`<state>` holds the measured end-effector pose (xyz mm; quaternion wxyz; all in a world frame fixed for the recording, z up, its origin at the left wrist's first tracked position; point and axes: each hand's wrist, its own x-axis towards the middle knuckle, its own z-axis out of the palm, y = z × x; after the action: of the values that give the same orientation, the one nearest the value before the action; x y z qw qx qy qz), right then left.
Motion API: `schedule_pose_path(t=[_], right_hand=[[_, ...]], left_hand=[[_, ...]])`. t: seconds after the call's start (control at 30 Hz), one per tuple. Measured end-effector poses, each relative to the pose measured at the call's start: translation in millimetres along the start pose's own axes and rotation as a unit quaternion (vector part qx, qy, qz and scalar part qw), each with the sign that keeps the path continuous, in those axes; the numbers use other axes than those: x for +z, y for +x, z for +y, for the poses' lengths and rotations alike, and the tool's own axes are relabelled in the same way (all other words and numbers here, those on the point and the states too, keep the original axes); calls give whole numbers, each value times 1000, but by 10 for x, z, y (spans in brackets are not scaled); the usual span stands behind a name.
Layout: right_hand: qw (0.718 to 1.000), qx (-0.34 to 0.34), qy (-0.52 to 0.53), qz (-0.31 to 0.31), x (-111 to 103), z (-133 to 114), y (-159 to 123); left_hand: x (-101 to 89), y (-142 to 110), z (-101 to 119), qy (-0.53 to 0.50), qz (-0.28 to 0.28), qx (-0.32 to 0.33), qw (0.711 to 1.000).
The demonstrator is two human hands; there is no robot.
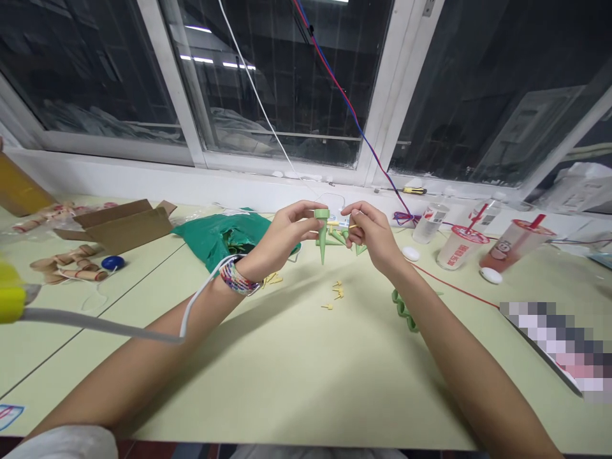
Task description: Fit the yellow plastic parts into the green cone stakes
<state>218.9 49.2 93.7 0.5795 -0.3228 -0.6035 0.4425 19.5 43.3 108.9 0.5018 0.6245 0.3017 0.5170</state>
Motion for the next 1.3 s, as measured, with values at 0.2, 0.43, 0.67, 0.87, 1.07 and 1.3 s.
schedule_pose_path(t=[0.2, 0.43, 0.67, 0.87, 1.07, 1.3], right_hand=[[1000, -26, -14, -9, 107, 49, -40], [997, -80, 2, 6, 95, 11, -53], [986, -156, -64, 11, 43, -24, -59], [973, -189, -131, 26, 46, -53, -100], [972, -170, -145, 67, 46, -50, -101], [985, -75, -145, 51, 3, -4, -44]], left_hand=[[27, -20, -30, -16, -36, -18, 999], [37, -13, 0, -64, -47, -22, 997], [9, 23, 41, -166, -51, -83, 981], [2, 53, 98, -185, -31, -104, 977], [-1, 54, 30, -169, -22, -72, 983], [39, -13, 55, -71, -2, 18, 997]])
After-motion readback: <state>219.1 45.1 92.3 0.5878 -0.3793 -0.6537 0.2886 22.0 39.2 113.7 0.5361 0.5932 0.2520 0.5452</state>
